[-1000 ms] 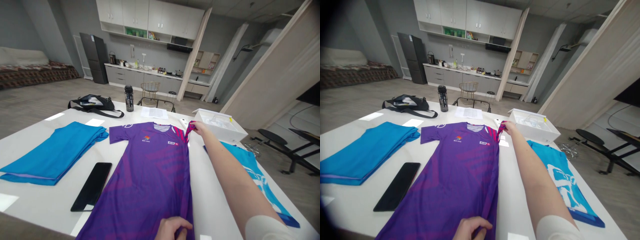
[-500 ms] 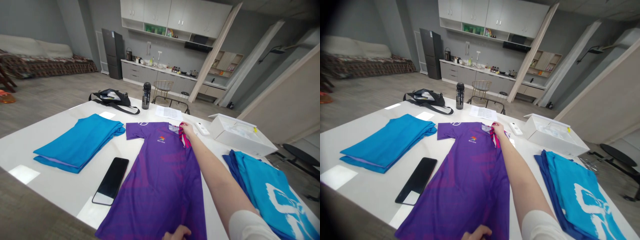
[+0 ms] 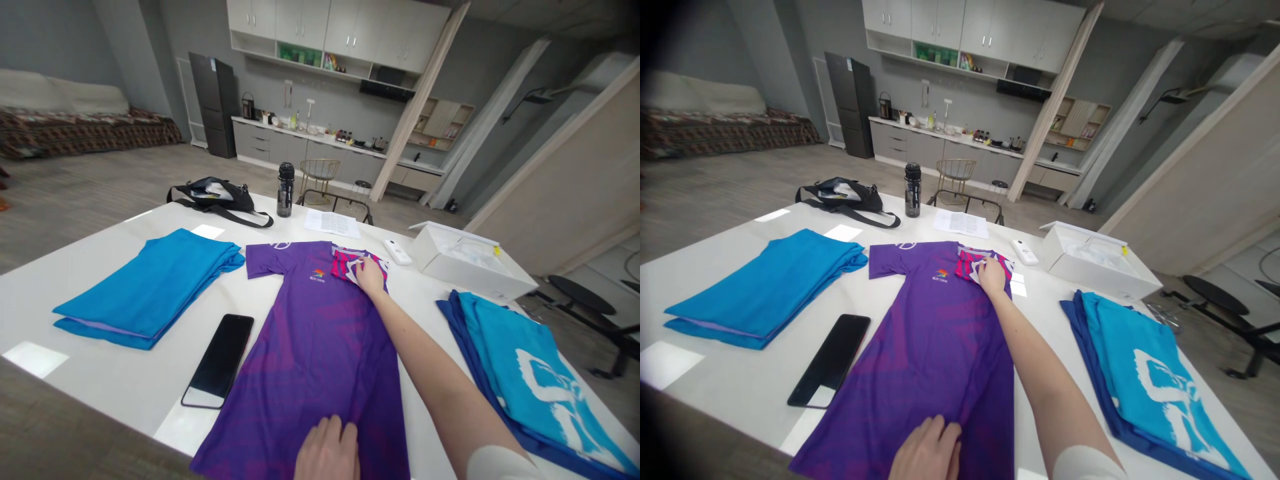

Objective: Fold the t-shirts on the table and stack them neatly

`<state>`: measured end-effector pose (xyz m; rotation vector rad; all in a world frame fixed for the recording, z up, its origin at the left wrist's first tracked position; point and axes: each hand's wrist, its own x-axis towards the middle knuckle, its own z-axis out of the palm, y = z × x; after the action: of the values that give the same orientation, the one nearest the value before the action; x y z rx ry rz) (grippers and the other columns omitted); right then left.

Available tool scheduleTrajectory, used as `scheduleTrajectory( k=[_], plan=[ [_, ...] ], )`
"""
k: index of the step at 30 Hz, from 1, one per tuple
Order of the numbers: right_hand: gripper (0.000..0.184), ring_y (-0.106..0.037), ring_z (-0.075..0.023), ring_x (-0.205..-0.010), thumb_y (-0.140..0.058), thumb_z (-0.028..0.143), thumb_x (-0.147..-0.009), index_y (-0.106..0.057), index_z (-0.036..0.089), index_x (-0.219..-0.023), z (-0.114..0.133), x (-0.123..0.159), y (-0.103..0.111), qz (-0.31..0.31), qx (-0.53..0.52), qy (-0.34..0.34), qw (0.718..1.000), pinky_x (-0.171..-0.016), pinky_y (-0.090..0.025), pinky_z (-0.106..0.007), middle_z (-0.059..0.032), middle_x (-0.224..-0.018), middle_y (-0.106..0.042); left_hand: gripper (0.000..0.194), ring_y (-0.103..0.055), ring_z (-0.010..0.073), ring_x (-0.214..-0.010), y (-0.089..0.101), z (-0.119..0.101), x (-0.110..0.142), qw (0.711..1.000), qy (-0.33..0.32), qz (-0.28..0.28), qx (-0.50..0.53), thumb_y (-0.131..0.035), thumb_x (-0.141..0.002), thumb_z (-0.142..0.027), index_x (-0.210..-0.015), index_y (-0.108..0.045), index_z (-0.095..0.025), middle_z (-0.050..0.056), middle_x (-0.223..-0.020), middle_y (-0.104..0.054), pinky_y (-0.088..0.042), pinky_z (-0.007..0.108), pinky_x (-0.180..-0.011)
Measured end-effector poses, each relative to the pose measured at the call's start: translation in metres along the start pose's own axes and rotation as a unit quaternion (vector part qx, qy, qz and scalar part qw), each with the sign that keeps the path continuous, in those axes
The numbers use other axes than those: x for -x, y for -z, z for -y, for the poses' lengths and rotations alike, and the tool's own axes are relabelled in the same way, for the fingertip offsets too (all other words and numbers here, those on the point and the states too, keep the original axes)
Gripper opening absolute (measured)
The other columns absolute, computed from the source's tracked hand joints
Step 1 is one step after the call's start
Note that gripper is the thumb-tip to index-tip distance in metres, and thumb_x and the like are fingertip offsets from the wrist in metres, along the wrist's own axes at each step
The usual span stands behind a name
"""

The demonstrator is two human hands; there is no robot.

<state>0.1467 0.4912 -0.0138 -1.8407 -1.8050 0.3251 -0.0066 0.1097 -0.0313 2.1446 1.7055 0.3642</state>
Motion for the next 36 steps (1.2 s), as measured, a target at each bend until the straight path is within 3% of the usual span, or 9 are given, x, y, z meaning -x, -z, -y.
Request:
scheduleTrajectory(
  k=[3,6,10,13,18,21,27,33,36],
  plan=[
    [0.048,-0.037,-0.0274,-0.146,-0.039,0.038,-0.103,-0.054,0.014,-0.143,-0.017,0.012,-0.001,0.01,0.095,0.02,0.995,-0.121,-0.024,-0.043,-0.0153,-0.153,-0.048,0.032,-0.068,0.0279,-0.112,-0.006,-0.007,-0.015,0.987,-0.133,-0.088,-0.018,-0.054,-0.096,-0.024,-0.123,-0.07,-0.022,0.01,-0.123,-0.072,-0.054,0.042,-0.1],
    [0.06,-0.024,-0.0294,-0.153,-0.028,0.046,-0.106,-0.042,0.014,-0.154,-0.033,0.022,-0.002,0.047,0.125,-0.018,0.991,-0.123,-0.017,-0.052,-0.0155,-0.164,-0.031,0.057,-0.051,0.0329,-0.138,-0.018,-0.015,-0.021,0.977,-0.197,-0.078,-0.005,-0.057,-0.096,-0.046,-0.144,-0.056,-0.017,0.014,-0.153,-0.051,-0.043,0.054,-0.114],
    [0.068,-0.017,-0.0299,-0.155,-0.022,0.059,-0.104,-0.033,0.021,-0.16,-0.045,0.029,-0.001,0.123,0.147,-0.021,0.981,-0.123,-0.007,-0.061,-0.0119,-0.168,-0.024,0.069,-0.041,0.0368,-0.146,-0.033,-0.024,-0.017,0.984,-0.178,-0.013,0.008,-0.056,-0.093,-0.055,-0.152,-0.048,-0.019,0.017,-0.16,-0.038,-0.038,0.066,-0.115],
    [0.072,-0.012,-0.0295,-0.156,-0.018,0.068,-0.101,-0.032,0.03,-0.16,-0.048,0.029,0.001,0.117,0.159,-0.027,0.98,-0.12,-0.001,-0.067,-0.0049,-0.17,-0.019,0.071,-0.038,0.038,-0.147,-0.033,-0.03,-0.015,0.985,-0.171,0.01,0.025,-0.055,-0.093,-0.057,-0.154,-0.044,-0.023,0.014,-0.163,-0.032,-0.035,0.071,-0.114],
    [0.076,-0.009,-0.0294,-0.156,-0.012,0.074,-0.097,-0.027,0.035,-0.161,-0.049,0.027,0.002,0.129,0.176,-0.051,0.974,-0.118,-0.001,-0.071,-0.0015,-0.171,-0.015,0.064,-0.035,0.0361,-0.149,-0.019,-0.041,-0.022,0.987,-0.161,-0.01,0.014,-0.052,-0.096,-0.051,-0.154,-0.045,-0.024,0.012,-0.164,-0.031,-0.033,0.071,-0.116],
    [0.076,-0.007,-0.0288,-0.156,-0.01,0.073,-0.097,-0.023,0.036,-0.162,-0.05,0.027,0.001,0.136,0.198,-0.044,0.97,-0.117,-0.002,-0.073,-0.0006,-0.171,-0.013,0.059,-0.035,0.0342,-0.15,-0.02,-0.047,-0.026,0.988,-0.153,-0.03,-0.017,-0.048,-0.099,-0.049,-0.151,-0.048,-0.021,0.013,-0.163,-0.033,-0.032,0.068,-0.117],
    [0.078,-0.007,-0.0288,-0.156,-0.009,0.075,-0.096,-0.022,0.036,-0.162,-0.051,0.028,0.0,0.13,0.197,-0.032,0.971,-0.118,0.0,-0.071,-0.0004,-0.171,-0.012,0.061,-0.033,0.0307,-0.151,-0.032,-0.055,-0.018,0.982,-0.181,-0.037,-0.04,-0.046,-0.099,-0.046,-0.153,-0.045,-0.018,0.011,-0.162,-0.035,-0.028,0.063,-0.121],
    [0.074,-0.008,-0.0306,-0.156,-0.011,0.071,-0.099,-0.023,0.035,-0.162,-0.046,0.03,0.003,0.135,0.194,-0.03,0.971,-0.117,-0.004,-0.072,-0.0028,-0.171,-0.013,0.065,-0.03,0.0338,-0.152,-0.031,-0.063,-0.011,0.985,-0.169,-0.016,-0.031,-0.048,-0.097,-0.048,-0.156,-0.04,-0.021,0.012,-0.164,-0.032,-0.025,0.067,-0.121],
    [0.07,-0.011,-0.0301,-0.155,-0.015,0.065,-0.102,-0.029,0.03,-0.161,-0.041,0.036,0.005,0.067,0.189,0.004,0.98,-0.118,-0.004,-0.071,-0.0062,-0.17,-0.017,0.067,-0.031,0.0369,-0.151,-0.034,-0.069,-0.007,0.984,-0.179,0.002,-0.016,-0.049,-0.097,-0.05,-0.156,-0.041,-0.019,0.015,-0.163,-0.032,-0.026,0.069,-0.12]
  ],
)
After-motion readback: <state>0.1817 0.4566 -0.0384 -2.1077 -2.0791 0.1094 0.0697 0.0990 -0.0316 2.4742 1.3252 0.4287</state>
